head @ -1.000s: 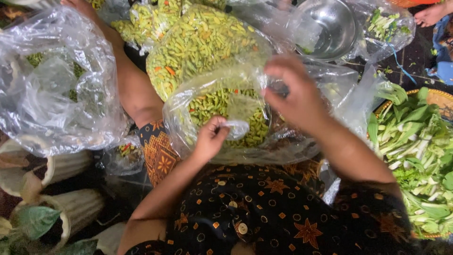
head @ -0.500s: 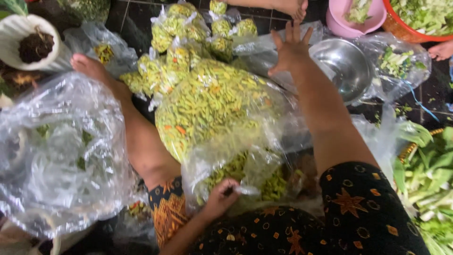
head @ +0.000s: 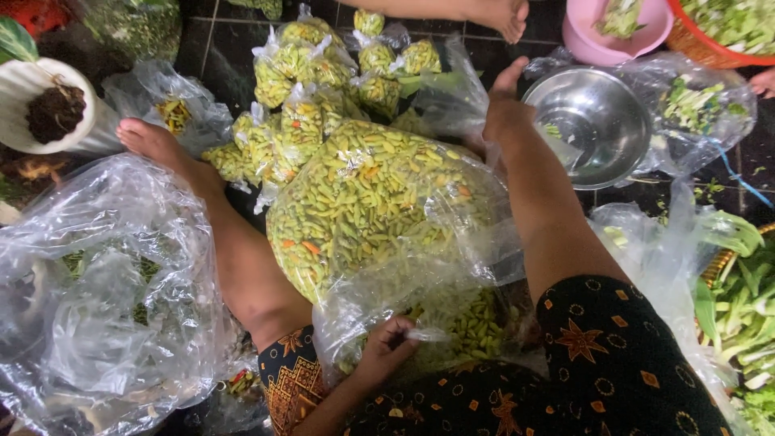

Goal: The person sorts small green and red peppers by hand, transferring them from a large plastic bag into smaller individual plastic bags and then tying the smaller bags closed.

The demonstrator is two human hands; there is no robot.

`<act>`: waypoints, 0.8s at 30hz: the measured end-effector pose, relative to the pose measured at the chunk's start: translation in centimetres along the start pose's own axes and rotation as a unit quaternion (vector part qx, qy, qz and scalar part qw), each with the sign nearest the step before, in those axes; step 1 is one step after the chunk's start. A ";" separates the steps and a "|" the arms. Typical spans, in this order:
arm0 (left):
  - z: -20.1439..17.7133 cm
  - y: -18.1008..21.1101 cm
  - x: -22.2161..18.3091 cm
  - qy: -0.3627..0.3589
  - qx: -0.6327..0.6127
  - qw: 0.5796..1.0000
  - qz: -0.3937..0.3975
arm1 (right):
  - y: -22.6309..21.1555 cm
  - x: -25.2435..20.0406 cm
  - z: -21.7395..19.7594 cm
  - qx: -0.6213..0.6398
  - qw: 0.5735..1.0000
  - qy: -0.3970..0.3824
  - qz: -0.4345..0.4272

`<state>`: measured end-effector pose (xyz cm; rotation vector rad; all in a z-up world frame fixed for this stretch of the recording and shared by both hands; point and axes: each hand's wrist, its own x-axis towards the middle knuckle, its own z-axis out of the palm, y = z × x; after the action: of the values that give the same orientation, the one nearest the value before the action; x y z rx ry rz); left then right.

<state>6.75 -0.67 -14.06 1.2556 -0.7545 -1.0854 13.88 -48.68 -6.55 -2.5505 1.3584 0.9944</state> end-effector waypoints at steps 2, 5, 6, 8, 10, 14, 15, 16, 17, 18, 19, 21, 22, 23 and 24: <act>0.4 1.0 0.0 0.026 0.041 0.998 -0.034 | 0.4 -0.9 0.1 0.022 1.000 -0.001 0.006; 0.4 0.0 -0.3 0.064 0.079 0.994 -0.032 | 4.4 1.9 1.5 0.070 0.995 0.069 0.002; 0.3 -0.7 -0.4 0.076 0.073 0.994 0.012 | 6.4 3.6 2.1 0.090 0.985 0.147 -0.006; 0.6 0.1 -0.5 0.089 0.080 0.993 0.017 | 12.8 2.8 0.8 0.089 0.978 0.187 0.009; 1.1 1.2 -0.9 0.101 0.085 0.991 0.017 | 19.3 0.2 0.6 0.088 0.971 0.222 0.024; 1.6 2.1 -0.9 0.139 0.060 0.985 0.077 | 32.8 -4.4 6.3 0.082 0.968 0.227 0.070; 1.7 2.1 -1.1 0.155 0.066 0.982 0.091 | 36.1 -4.5 9.3 -0.004 0.980 0.193 0.054; 2.0 2.7 -1.1 0.157 0.062 0.982 0.089 | 36.2 -8.6 11.3 -0.009 0.980 0.192 0.053; 2.3 3.4 -1.2 0.157 0.032 0.982 0.096 | 36.3 -12.4 13.5 0.067 0.991 0.080 0.080; 2.6 4.0 -1.1 0.157 0.002 0.982 0.103 | 36.4 -16.2 15.7 0.141 0.984 -0.033 0.105; 2.7 4.2 -1.1 0.159 0.001 0.982 0.103 | 36.1 -17.7 17.2 0.139 0.984 -0.033 0.103; 3.1 4.6 -1.0 0.143 0.054 0.979 0.133 | 35.6 -20.7 20.6 0.004 0.988 -0.018 0.153; 3.7 5.1 -1.2 0.144 0.055 0.979 0.132 | 33.3 -24.1 20.3 0.004 0.988 -0.019 0.151; 4.3 5.7 -1.2 0.143 0.057 0.979 0.133 | 31.2 -27.4 19.7 0.110 0.976 0.188 -0.011; 4.9 6.3 -1.2 0.142 0.059 0.979 0.135 | 29.1 -30.7 19.1 0.207 0.884 0.387 -0.163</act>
<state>3.23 -1.58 -6.79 1.3296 -0.7528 -0.6322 -30.18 -37.47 2.60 -2.7518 1.0121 -0.3972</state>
